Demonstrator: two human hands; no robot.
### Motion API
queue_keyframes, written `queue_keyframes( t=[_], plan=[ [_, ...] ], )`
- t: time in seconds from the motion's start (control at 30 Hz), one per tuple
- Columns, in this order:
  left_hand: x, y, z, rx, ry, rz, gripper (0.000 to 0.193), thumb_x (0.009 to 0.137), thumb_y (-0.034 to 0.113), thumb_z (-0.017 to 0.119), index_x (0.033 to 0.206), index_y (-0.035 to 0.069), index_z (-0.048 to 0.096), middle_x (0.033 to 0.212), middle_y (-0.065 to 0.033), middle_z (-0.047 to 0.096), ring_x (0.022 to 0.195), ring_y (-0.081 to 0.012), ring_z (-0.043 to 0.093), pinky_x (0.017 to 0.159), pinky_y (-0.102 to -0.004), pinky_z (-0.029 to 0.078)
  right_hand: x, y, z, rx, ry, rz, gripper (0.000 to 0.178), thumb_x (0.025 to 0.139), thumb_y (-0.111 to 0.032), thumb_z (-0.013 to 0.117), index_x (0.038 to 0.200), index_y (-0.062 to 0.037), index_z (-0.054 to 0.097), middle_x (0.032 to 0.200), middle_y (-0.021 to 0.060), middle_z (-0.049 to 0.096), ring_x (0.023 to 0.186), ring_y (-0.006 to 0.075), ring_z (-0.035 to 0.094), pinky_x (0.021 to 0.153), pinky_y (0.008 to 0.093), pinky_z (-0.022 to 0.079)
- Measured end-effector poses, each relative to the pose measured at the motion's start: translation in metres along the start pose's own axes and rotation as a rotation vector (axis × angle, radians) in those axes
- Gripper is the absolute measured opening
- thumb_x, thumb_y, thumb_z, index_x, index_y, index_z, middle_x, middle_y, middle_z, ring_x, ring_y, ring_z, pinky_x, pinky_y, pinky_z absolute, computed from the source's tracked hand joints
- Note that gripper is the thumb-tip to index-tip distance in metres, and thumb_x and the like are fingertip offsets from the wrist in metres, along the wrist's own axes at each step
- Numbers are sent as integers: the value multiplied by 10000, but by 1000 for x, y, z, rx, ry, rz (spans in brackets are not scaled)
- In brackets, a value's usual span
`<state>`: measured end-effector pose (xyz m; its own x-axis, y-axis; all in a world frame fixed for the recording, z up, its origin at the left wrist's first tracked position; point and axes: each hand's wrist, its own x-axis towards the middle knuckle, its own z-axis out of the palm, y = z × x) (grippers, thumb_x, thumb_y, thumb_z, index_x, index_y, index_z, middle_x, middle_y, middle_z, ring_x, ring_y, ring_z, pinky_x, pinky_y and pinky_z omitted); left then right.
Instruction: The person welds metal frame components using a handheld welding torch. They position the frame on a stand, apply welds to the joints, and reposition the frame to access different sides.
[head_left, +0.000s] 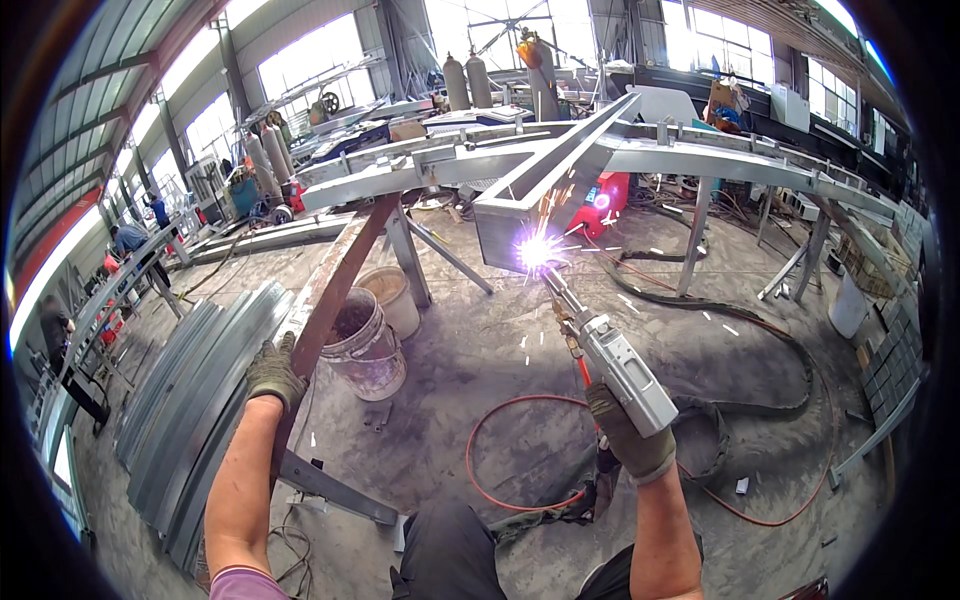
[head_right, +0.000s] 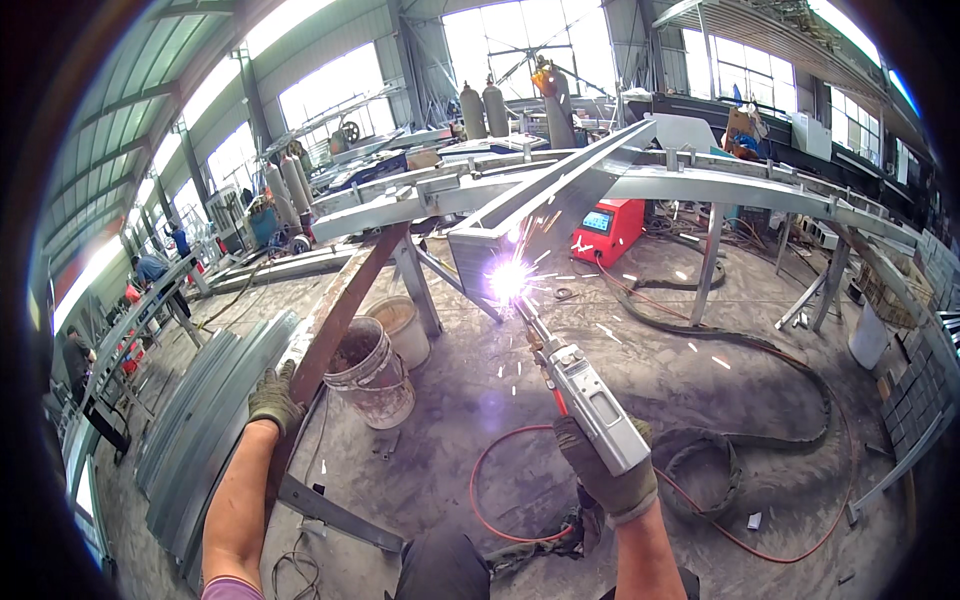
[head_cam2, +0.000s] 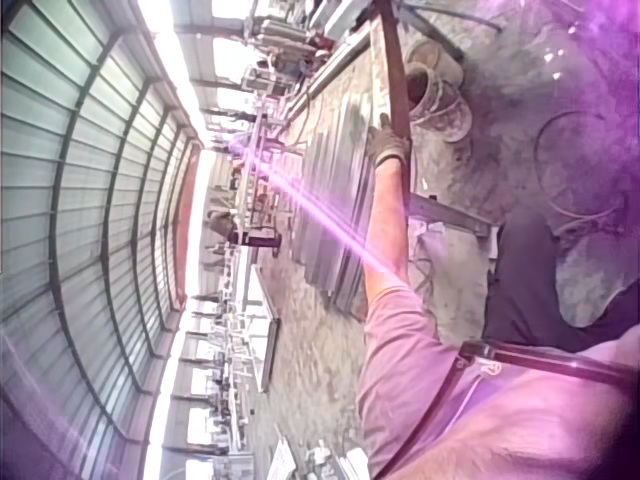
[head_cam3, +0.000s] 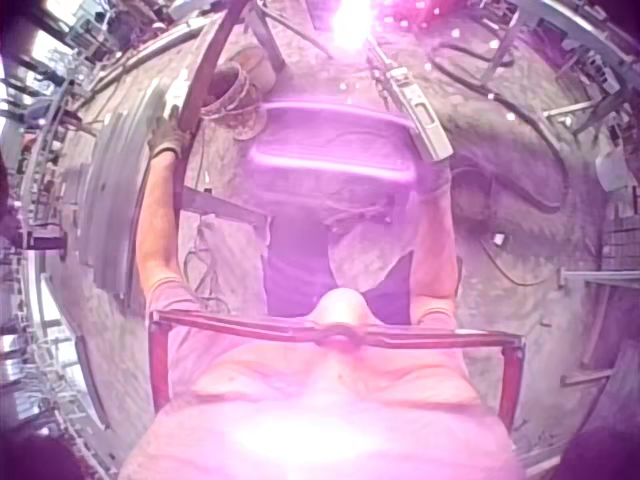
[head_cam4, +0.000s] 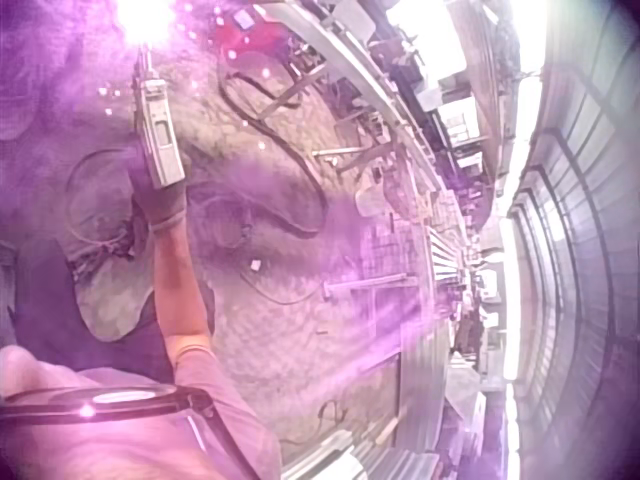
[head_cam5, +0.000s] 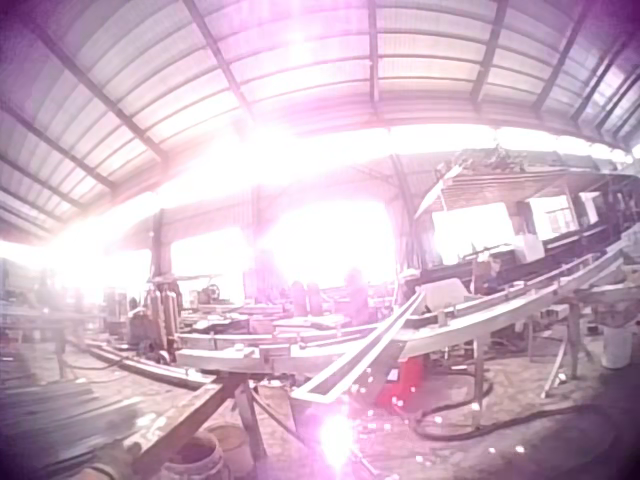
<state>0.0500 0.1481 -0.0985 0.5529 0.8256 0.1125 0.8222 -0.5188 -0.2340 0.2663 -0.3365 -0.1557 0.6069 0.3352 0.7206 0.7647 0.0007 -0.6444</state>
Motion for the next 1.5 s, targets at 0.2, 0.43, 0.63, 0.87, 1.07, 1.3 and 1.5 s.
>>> queue_keyframes(
  t=[0.2,0.43,0.63,0.87,1.07,1.3,1.5],
  plan=[
    [5,-4,3,-9,-38,-19,1065,872,452,826,1729,268,220,1703,-247,330,1548,-420,404,1221,-548,392,-1,1,-2,23,-9,15,130,969,-107,786,1046,-12,742,801,-4,689,697,85,612,610,307,507],
    [4,-3,0,-3,-41,-17,1065,874,459,823,1730,264,220,1703,-248,332,1539,-424,419,1217,-547,397,-4,1,-3,25,-39,94,180,943,-101,793,1106,-33,753,924,83,745,790,223,713,696,352,576],
    [4,-2,0,-11,-42,-21,1061,876,461,821,1728,263,221,1706,-249,329,1546,-421,409,1222,-547,391,-7,7,-6,-81,-74,20,199,927,-85,793,1120,-53,757,963,122,762,804,299,759,712,378,611],
    [2,-1,0,-20,-26,-19,1033,879,435,815,1720,249,246,1682,-240,356,1527,-419,430,1209,-551,406,-6,2,-6,-10,-45,19,179,924,-71,794,1097,-41,757,943,126,759,792,292,756,710,372,606],
    [0,-1,-3,-17,-22,-17,1015,877,415,815,1714,244,267,1660,-237,375,1507,-414,453,1196,-550,420,-7,-3,-7,7,-68,86,197,949,-92,789,1132,-28,757,974,130,769,830,276,765,736,375,607],
    [1,-1,-3,-30,-37,-18,1027,872,425,823,1716,259,263,1676,-252,362,1520,-431,437,1216,-540,403,-6,-6,-8,80,-57,117,187,951,-99,792,1116,-15,762,915,123,767,787,251,762,713,355,596],
    [1,-4,6,9,35,7,970,886,446,806,1699,248,315,1610,-251,426,1464,-418,501,1177,-539,441,-9,-3,-8,36,-79,124,210,950,-100,788,1141,-20,759,954,134,775,823,270,769,728,362,601]
  ],
)
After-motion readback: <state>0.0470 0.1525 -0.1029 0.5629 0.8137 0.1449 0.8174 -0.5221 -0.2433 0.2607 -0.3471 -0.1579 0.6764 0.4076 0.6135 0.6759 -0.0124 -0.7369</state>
